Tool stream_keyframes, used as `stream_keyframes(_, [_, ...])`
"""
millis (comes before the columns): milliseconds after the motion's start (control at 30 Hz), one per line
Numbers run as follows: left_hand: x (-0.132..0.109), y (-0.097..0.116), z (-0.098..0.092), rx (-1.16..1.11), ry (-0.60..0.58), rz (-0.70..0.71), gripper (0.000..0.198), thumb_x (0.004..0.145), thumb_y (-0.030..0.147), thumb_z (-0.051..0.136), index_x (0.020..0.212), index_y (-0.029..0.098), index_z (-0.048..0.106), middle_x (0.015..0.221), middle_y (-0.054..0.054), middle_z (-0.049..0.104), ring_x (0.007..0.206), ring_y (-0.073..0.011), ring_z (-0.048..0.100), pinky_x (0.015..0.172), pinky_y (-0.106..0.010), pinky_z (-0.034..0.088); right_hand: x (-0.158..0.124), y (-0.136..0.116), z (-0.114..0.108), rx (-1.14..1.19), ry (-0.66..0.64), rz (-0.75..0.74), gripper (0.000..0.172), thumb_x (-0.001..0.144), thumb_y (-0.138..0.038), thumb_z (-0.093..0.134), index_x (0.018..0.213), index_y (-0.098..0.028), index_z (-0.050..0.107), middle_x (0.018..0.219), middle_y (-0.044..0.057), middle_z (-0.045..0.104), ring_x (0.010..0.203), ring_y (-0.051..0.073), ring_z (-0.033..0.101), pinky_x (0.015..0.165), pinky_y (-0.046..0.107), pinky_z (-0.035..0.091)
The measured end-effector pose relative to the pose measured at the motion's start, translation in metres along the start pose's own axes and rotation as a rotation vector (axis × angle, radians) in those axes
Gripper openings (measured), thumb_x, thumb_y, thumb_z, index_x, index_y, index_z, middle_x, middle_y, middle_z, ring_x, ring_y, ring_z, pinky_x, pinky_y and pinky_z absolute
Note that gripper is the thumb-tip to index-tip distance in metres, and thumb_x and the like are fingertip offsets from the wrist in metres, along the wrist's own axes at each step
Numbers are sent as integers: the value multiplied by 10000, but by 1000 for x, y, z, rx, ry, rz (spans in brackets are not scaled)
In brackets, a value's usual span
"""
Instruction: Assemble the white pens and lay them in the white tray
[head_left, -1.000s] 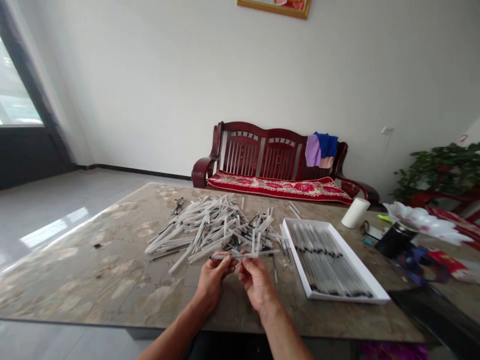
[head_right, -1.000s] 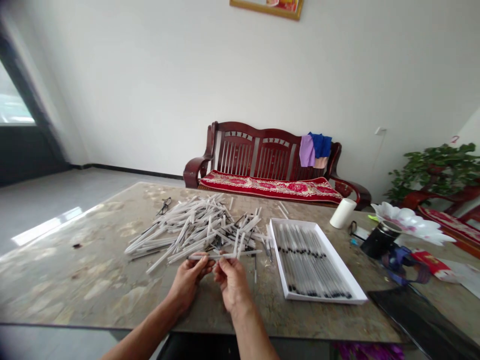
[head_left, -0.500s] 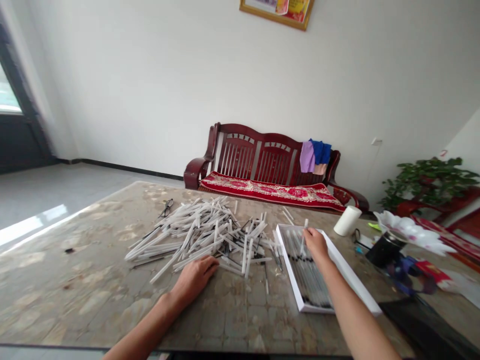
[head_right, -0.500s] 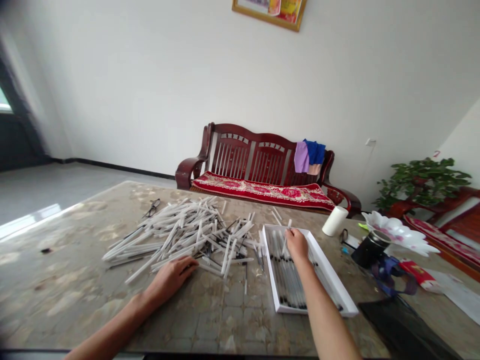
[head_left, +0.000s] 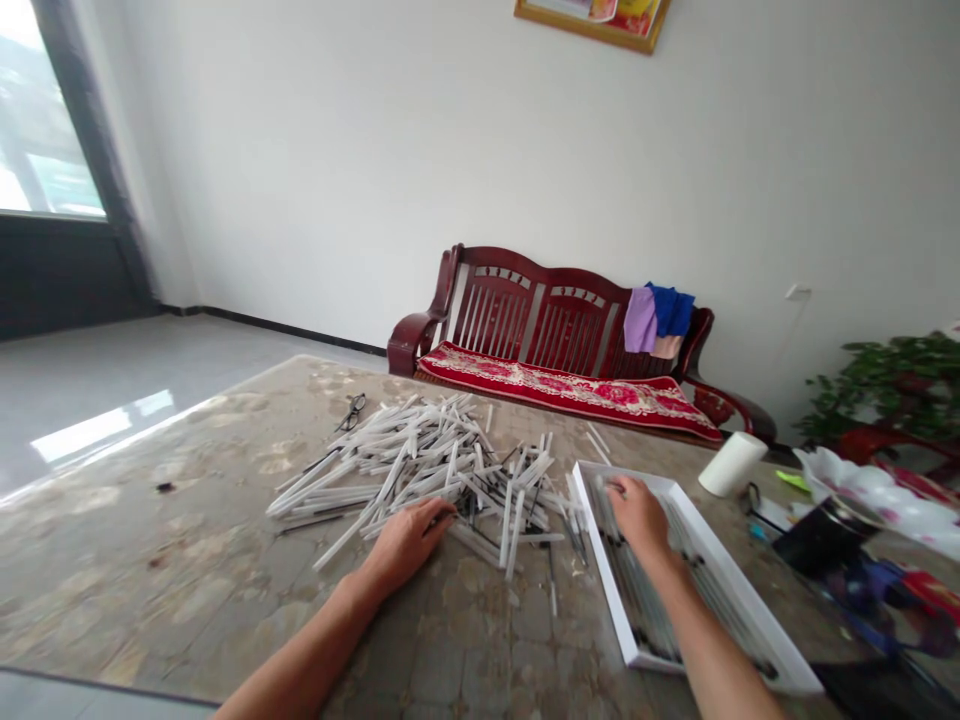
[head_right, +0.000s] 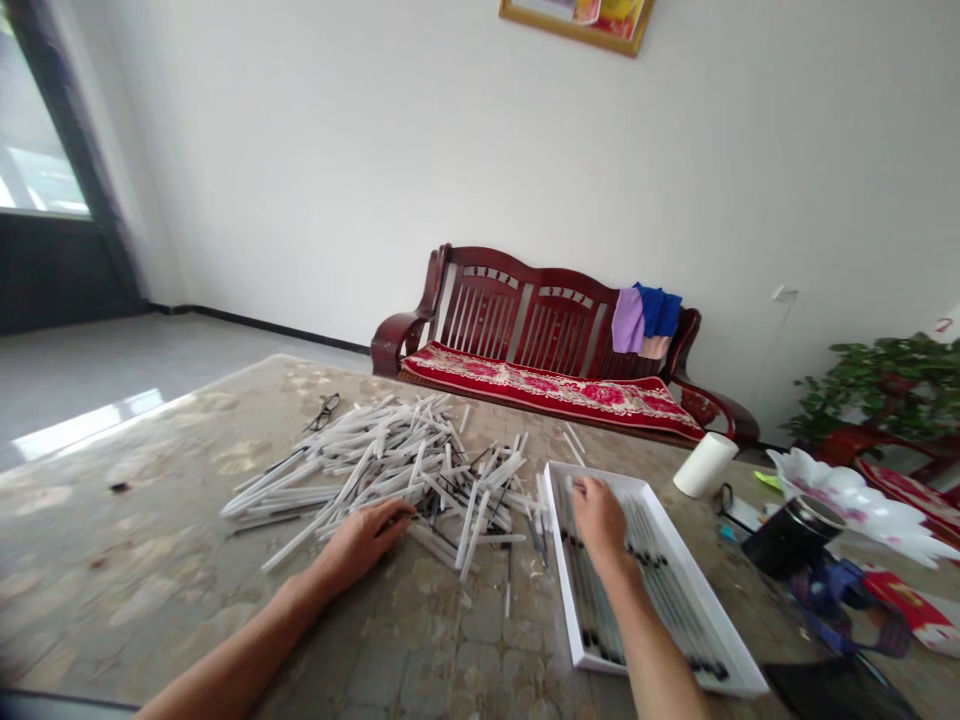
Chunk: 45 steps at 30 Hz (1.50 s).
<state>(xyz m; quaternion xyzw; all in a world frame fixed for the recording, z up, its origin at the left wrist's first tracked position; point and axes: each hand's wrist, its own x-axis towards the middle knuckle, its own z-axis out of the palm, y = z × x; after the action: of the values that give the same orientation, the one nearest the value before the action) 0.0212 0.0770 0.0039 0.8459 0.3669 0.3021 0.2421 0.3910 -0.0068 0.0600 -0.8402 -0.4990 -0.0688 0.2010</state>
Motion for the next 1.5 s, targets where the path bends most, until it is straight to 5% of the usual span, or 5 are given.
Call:
stream_keyframes(267, [-13, 6, -4, -119, 105, 103, 204, 918, 300, 518, 918, 232, 711, 851, -39, 741, 793, -187, 692, 740, -255, 506, -86, -110, 18, 12, -140, -686, 316, 860, -28, 478, 944, -248, 689, 943, 32, 638, 882, 166, 635, 755, 241, 473])
stream_keyframes(800, [-12, 10, -1, -251, 105, 85, 171, 876, 247, 573, 908, 236, 740, 857, -47, 753, 802, -196, 694, 745, -254, 500, -75, -111, 21, -26, -144, -849, 271, 835, -12, 507, 847, -226, 673, 988, 37, 668, 986, 206, 584, 814, 291, 487])
stream_keyframes(1067, [-8, 20, 14, -716, 61, -202, 308, 853, 433, 584, 915, 171, 732, 711, -34, 699, 447, -123, 565, 447, -224, 407, -86, -128, 33, 805, 145, -504, 171, 880, -190, 548, 961, -242, 690, 1017, 61, 703, 992, 212, 652, 918, 366, 510])
stream_keyframes(1233, [-3, 24, 15, -961, -29, -225, 417, 816, 542, 618, 961, 164, 721, 667, -4, 649, 413, -86, 478, 397, -199, 330, -107, -169, 50, 1276, -88, -147, 175, 825, -369, 659, 917, -226, 700, 862, 33, 722, 743, 195, 677, 700, 319, 564])
stream_keyframes(1500, [5, 15, 16, -1373, 210, -476, 446, 690, 552, 763, 833, 142, 663, 509, 83, 471, 395, -45, 378, 382, -160, 290, -118, -196, 49, 1440, -304, -96, 229, 779, -401, 705, 920, -221, 718, 951, 39, 707, 806, 203, 670, 598, 274, 555])
